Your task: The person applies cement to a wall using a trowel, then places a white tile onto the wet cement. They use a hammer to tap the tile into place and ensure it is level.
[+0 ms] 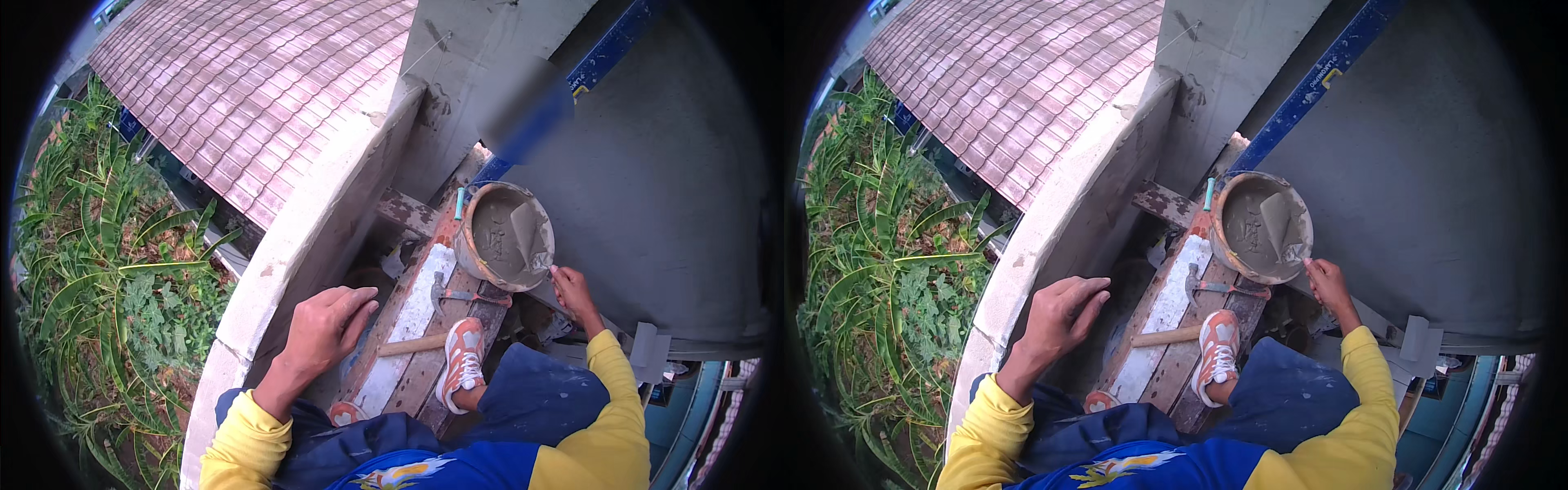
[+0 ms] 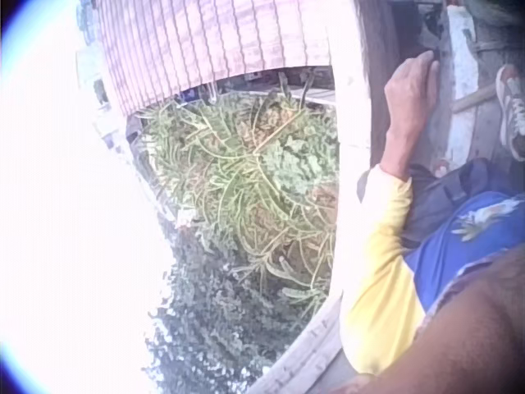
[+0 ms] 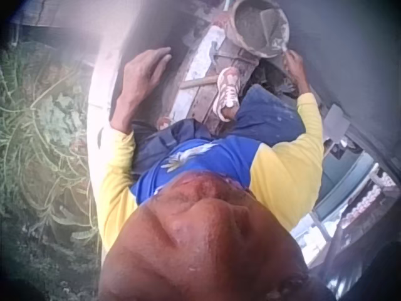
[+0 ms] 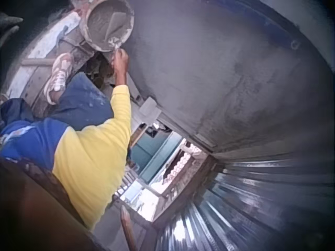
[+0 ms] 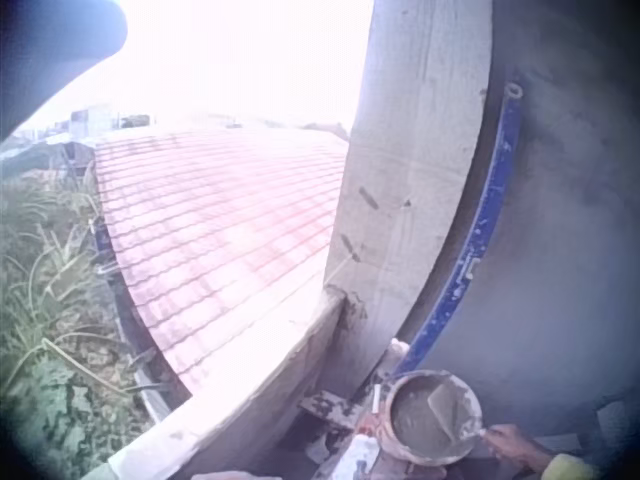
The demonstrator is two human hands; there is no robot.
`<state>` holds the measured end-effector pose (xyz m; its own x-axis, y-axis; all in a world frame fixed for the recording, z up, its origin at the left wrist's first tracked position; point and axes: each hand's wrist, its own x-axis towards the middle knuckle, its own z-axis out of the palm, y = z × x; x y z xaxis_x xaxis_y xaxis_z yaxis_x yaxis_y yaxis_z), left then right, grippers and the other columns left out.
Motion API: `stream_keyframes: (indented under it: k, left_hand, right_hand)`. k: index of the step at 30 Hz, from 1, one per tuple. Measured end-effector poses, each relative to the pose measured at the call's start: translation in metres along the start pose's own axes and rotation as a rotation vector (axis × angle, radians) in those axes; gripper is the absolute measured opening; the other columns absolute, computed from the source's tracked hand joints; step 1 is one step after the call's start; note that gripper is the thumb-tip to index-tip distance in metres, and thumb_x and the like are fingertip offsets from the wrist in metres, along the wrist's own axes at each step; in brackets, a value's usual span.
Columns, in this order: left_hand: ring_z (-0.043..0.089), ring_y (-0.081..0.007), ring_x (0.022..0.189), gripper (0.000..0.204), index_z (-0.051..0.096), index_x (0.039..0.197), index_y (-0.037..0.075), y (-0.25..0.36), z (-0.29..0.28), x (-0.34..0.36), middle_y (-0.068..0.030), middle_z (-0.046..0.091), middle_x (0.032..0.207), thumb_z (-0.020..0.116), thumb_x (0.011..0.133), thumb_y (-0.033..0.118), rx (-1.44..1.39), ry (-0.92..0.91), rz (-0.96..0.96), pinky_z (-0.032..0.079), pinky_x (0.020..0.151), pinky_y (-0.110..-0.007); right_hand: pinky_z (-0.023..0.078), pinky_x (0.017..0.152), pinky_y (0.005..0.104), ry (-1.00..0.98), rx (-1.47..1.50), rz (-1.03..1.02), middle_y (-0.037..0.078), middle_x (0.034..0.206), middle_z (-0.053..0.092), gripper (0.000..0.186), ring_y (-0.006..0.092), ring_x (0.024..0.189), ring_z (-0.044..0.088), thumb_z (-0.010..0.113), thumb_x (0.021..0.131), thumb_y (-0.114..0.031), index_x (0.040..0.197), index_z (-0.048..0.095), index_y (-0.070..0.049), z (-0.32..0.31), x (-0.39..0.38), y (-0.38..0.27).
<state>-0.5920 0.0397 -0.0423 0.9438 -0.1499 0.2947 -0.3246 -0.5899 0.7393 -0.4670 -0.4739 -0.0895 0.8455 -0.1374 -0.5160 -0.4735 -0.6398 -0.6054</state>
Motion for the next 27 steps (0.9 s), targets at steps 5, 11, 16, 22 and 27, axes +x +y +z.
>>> stream_keyframes:
  k: [5,11,16,22,27]
  left_hand:
    - [0.067,-0.0297,0.071,0.020,0.074,0.110,0.004,0.001,-0.005,-0.004,-0.0119,0.068,0.081,0.077,0.091,0.009,0.029,0.020,0.004,0.053,0.063,-0.039]
    - [0.067,-0.0291,0.071,0.020,0.074,0.110,0.005,0.011,-0.018,0.002,-0.0113,0.068,0.080,0.077,0.090,0.008,0.104,0.076,-0.031,0.053,0.061,-0.039]
    - [0.068,-0.0271,0.070,0.022,0.074,0.109,0.004,0.026,-0.032,-0.005,-0.0101,0.070,0.080,0.079,0.088,0.007,0.158,0.152,-0.047,0.054,0.061,-0.037]
    - [0.070,-0.0268,0.071,0.023,0.074,0.109,0.005,0.036,-0.034,-0.013,-0.0093,0.071,0.081,0.079,0.087,0.006,0.164,0.179,-0.057,0.056,0.062,-0.037]
    - [0.070,-0.0265,0.072,0.025,0.073,0.111,0.005,0.034,-0.040,-0.022,-0.0091,0.071,0.082,0.079,0.086,0.007,0.174,0.168,-0.031,0.056,0.062,-0.037]
  right_hand:
    - [0.038,0.043,0.0243,-0.267,0.012,-0.178,-0.001,0.068,0.054,0.037,0.0066,0.049,0.048,0.061,0.106,-0.042,0.093,0.061,-0.007,0.019,0.028,-0.113]
    - [0.045,0.053,0.0271,-0.248,-0.056,-0.481,0.001,0.073,0.058,0.029,0.0104,0.058,0.056,0.063,0.101,-0.037,0.102,0.065,-0.007,0.074,0.155,-0.261]
    - [0.052,0.076,0.0449,0.579,-0.752,-1.091,0.008,0.095,0.067,0.027,0.0291,0.091,0.067,0.067,0.096,-0.030,0.116,0.068,-0.013,0.089,0.238,-0.342]
    - [0.047,0.088,0.0437,0.805,-1.132,-1.278,0.004,0.105,0.062,0.027,0.0244,0.106,0.062,0.063,0.095,-0.019,0.122,0.066,-0.020,0.121,0.263,-0.356]
    - [0.045,0.091,0.0411,0.742,-1.124,-1.484,0.002,0.106,0.060,0.034,0.0211,0.106,0.060,0.061,0.093,-0.012,0.126,0.064,-0.020,0.140,0.245,-0.343]
